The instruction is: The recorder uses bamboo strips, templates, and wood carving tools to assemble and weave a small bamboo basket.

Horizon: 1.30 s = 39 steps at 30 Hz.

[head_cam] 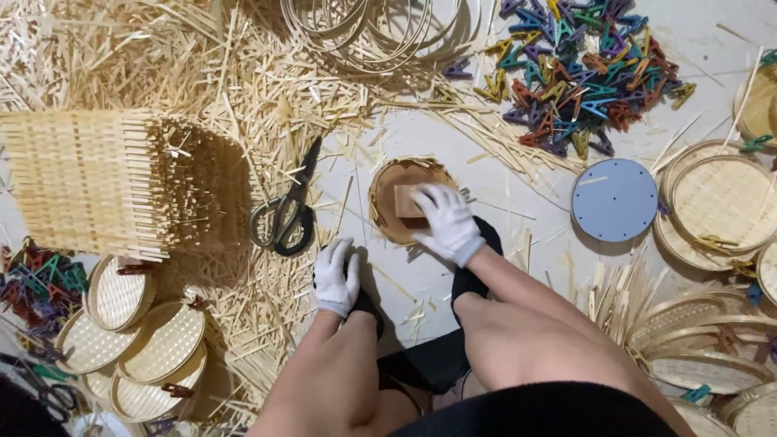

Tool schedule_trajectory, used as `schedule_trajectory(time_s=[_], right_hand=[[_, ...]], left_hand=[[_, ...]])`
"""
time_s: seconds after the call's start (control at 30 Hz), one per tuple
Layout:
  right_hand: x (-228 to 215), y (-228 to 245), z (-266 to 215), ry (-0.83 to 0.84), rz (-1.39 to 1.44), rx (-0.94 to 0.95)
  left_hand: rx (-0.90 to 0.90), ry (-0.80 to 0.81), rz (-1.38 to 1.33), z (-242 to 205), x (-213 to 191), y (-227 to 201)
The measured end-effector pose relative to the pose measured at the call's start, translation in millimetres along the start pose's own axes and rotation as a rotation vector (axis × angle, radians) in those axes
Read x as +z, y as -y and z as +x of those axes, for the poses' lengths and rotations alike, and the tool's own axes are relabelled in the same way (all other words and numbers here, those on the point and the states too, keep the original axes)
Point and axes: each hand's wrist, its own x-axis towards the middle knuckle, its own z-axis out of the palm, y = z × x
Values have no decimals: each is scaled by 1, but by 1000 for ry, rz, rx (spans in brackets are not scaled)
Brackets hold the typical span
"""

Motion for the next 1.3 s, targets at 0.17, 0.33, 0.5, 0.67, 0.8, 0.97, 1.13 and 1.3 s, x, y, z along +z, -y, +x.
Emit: schedule_trajectory(time_s=[0.17, 0.33, 0.5, 0.67, 0.8, 0.97, 1.13, 1.3], right_hand=[[68, -15, 33, -171, -20, -115], [68, -31, 78, -173, 18, -186], [-42, 30, 89, -443, 98, -229], [29, -12, 52, -321, 9, -153], [62, -40, 67, -83, -23, -122], [-11, -2, 107, -391, 116, -158], [-43, 20, 75, -532, 85, -131], [68, -18, 30, -88, -10, -114]], left_hand=[[44, 38, -4, 4, -1, 8], [40, 21, -10, -3, 4, 17], [36, 19, -29, -11, 6, 23], [-11, 37, -48, 1, 5, 20], [6, 25, -31, 7, 5, 20], [32, -12, -16, -10, 7, 24], [-6, 29, -44, 6, 5, 22], [13, 35, -32, 6, 6, 23]])
